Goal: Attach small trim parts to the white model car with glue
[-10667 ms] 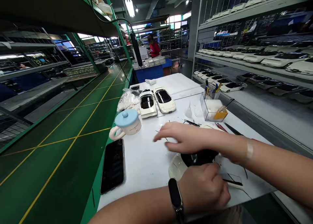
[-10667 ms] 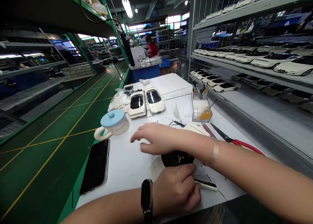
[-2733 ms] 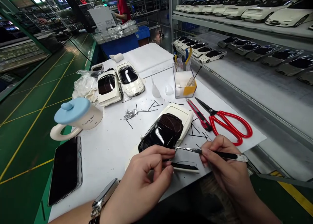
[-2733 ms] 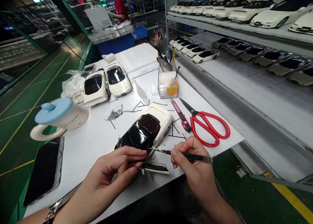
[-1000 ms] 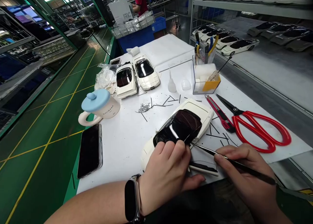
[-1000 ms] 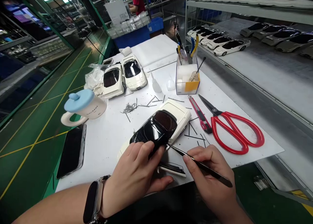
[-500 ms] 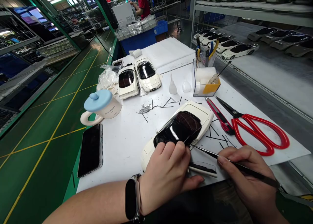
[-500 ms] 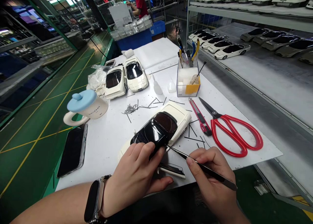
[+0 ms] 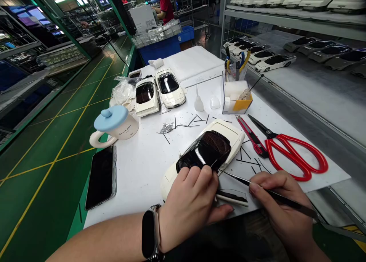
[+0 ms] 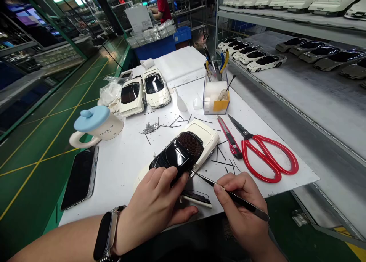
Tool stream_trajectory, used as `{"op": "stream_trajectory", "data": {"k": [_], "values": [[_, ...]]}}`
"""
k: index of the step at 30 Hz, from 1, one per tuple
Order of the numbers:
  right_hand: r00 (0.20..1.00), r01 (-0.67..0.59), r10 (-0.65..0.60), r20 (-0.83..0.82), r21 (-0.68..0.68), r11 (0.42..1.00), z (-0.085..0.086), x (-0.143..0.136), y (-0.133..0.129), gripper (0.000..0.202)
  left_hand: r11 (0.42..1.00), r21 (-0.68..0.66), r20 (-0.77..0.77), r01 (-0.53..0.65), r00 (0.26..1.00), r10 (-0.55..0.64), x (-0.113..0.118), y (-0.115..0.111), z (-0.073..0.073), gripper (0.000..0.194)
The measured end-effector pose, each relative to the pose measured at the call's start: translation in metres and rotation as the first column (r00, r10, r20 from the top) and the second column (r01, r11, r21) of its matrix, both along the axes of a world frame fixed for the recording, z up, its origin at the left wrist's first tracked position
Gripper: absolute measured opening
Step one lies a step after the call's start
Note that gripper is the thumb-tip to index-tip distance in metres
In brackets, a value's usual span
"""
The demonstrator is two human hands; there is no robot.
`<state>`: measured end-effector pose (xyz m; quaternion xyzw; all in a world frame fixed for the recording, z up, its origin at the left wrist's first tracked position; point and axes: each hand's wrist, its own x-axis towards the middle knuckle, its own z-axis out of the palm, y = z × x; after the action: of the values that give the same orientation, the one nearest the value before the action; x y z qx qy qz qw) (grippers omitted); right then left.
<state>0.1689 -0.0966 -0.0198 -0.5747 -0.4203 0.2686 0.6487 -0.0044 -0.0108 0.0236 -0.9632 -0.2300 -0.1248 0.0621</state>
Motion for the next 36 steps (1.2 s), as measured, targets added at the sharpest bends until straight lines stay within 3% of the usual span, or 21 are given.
{"op": "stream_trajectory", "data": {"k": [36], "values": [[0.999,-0.017,0.016,0.028,0.017,1.0,-0.0004,0.0002,-0.0013,0.018,0.999,0.043,0.004,-0.009,1.0,0.009,-0.0002,0.0005,-0.0003,0.06]]}}
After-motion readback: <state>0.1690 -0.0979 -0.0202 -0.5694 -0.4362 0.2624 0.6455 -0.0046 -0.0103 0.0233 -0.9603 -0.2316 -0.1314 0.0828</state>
